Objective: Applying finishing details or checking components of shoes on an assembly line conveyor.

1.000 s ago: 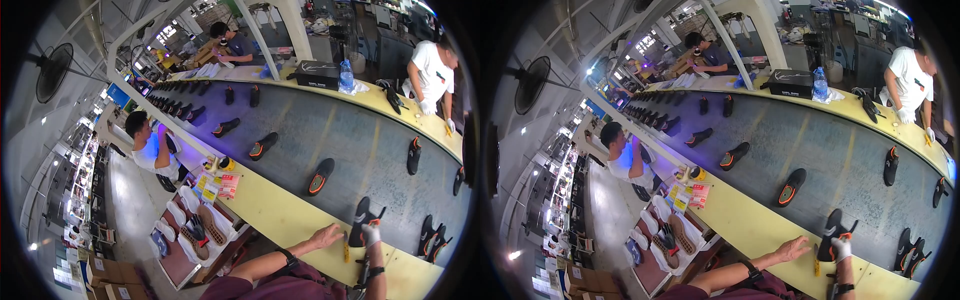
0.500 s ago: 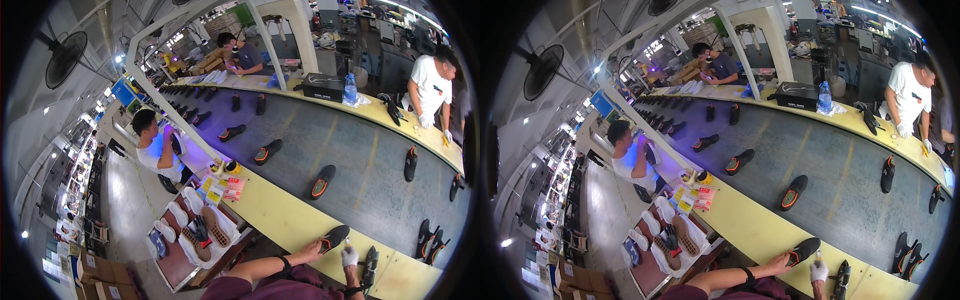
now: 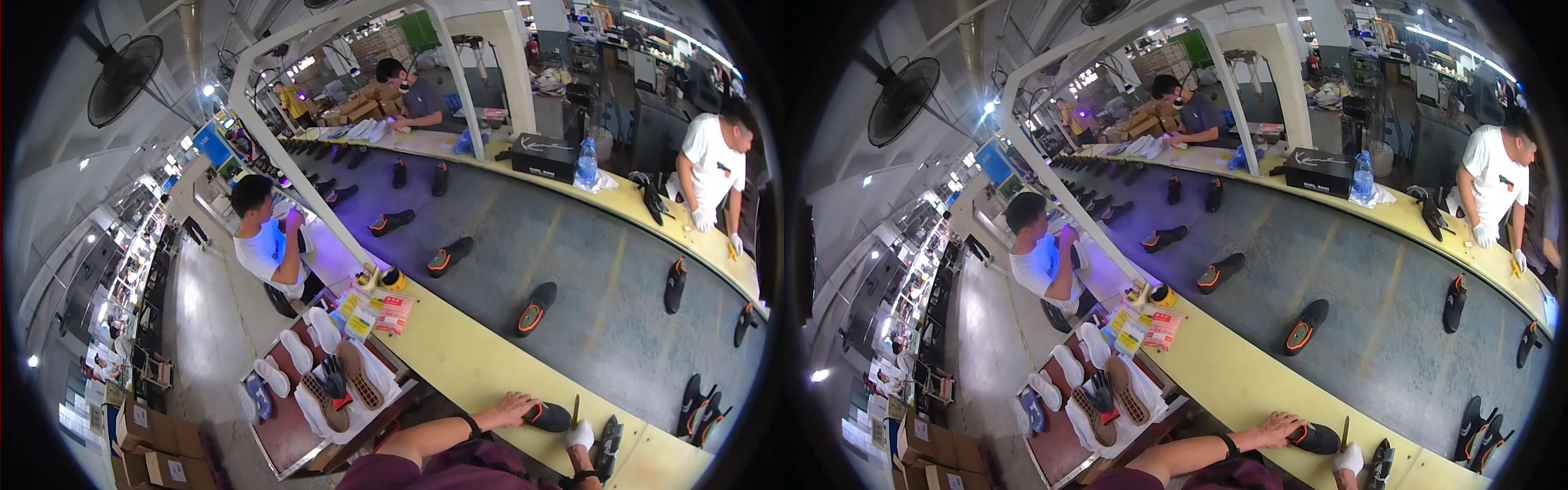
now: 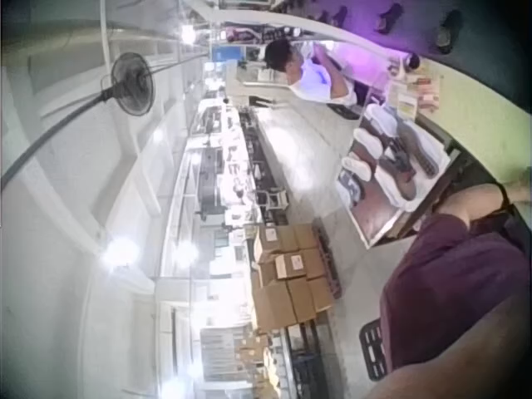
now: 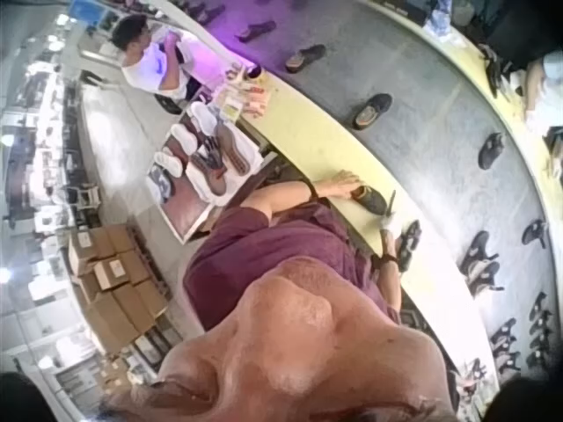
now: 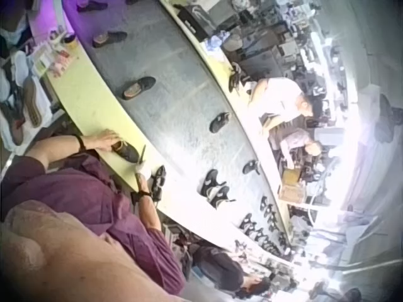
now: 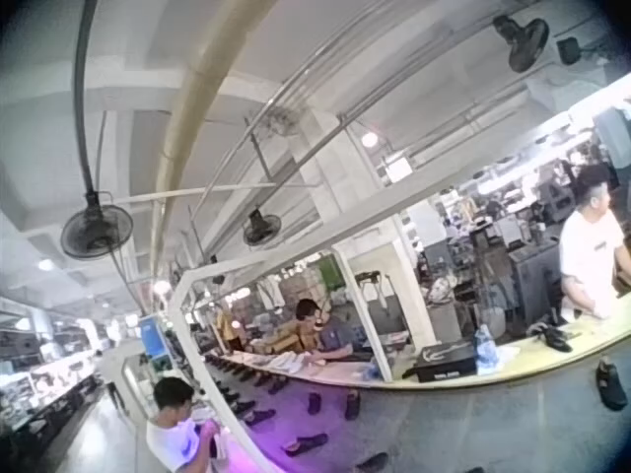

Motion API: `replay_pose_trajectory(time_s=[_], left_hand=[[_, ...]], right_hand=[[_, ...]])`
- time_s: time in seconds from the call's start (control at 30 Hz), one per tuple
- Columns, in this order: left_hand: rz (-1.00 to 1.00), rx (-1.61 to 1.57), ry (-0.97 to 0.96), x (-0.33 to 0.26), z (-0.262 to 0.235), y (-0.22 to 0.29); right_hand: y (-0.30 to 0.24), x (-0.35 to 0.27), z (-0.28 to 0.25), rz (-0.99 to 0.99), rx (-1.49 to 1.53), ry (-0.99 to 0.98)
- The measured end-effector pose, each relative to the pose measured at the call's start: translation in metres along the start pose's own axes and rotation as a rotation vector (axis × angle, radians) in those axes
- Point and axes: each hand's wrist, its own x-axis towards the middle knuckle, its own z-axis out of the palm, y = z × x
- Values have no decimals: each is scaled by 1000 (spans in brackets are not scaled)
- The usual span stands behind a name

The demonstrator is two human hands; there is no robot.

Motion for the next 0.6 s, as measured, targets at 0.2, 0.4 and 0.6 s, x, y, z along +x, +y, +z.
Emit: replay_pose_trajectory(time_s=[0.2,0.4,0.6], left_hand=[[6,-3,-29,4,18,-12],[133,19,8,12,34,-11],[184,-24,-139,29,21,20]], right_hand=[[11,7,-9,110,198,-92],[-2,-14,-63,350,908,-164],[-15,-34,-119,108,1105,-121]])
